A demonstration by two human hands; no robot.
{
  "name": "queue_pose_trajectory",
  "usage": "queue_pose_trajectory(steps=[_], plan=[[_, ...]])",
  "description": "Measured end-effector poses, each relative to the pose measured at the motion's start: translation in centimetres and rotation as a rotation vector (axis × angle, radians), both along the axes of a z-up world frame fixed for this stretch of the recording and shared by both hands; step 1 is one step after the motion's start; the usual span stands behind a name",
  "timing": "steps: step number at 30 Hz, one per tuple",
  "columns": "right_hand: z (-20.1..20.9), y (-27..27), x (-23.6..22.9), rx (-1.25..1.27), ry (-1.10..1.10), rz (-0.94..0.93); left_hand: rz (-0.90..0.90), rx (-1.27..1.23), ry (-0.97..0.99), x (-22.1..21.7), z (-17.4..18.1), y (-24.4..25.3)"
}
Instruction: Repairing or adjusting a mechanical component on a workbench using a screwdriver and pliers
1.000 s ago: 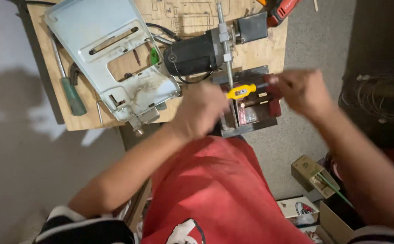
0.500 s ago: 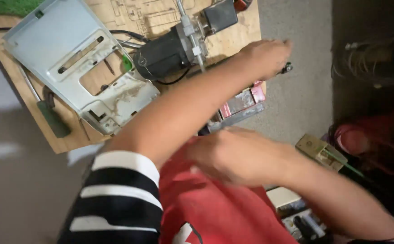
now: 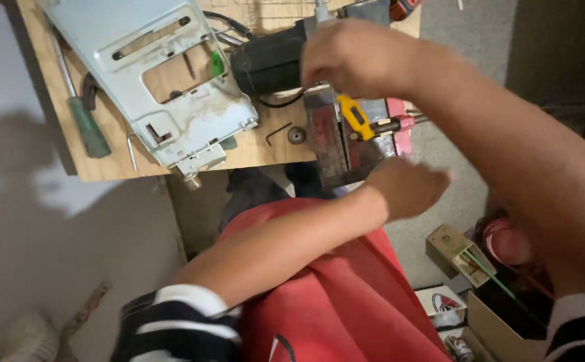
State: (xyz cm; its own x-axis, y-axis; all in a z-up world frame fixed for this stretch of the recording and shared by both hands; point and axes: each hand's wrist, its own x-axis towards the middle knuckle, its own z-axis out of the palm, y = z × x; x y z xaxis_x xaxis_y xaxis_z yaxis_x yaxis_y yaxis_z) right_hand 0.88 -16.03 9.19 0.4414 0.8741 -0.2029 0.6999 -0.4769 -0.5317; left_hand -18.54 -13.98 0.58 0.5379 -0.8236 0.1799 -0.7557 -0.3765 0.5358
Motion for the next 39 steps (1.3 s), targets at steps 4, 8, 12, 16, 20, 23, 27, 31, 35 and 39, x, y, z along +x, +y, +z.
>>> queue_pose_trajectory(steps=[4,8,12,16,20,23,27,31,35,39], plan=[[-2.7,-7.2,-2.1,0.11,-0.167,-0.228,-0.337,0.103,0.152,1.1,2.8,9.9],[-2.0,-9.1,-7.3,-0.686,0.115,-0.76,-0.298,0.124,-0.062,7.8,6.2,16.5],[-6.3,-11.9,-17.9,-0.036,-0.167,-0.733,-0.06,-0.072,-0.45,13.8,4.0,17.2],[-3.8,-3.1,-21.8,0.252,-0.063,-0.743,0.285,0.389,0.25,19.0,9.5,12.8],[-2.0,4.5,-19.3,0.436,0.093,-0.743,0.026,0.301,0.315,18.3,0.3,1.8],[6.3,5.7,-17.7,0.286,0.232,-0.369,-0.208,0.277,0.217,11.6,0.1,-1.1],[10.0,1.8,-13.7,0.648,0.357,-0.441,-0.458,0.455,0.037,7.0,3.6,4.9],[4.2,-2.7,-7.8,0.275,-0.353,-0.447,-0.447,0.366,-0.405,6.5,4.5,14.5],[-0.1,-7.0,-10.0,-0.085,-0.205,-0.597,-0.552,0.559,-0.216,9.5,1.1,22.7],[-1.0,-3.8,-17.6,-0.16,-0.025,-0.843,-0.178,1.282,0.351,17.1,13.8,17.3]])
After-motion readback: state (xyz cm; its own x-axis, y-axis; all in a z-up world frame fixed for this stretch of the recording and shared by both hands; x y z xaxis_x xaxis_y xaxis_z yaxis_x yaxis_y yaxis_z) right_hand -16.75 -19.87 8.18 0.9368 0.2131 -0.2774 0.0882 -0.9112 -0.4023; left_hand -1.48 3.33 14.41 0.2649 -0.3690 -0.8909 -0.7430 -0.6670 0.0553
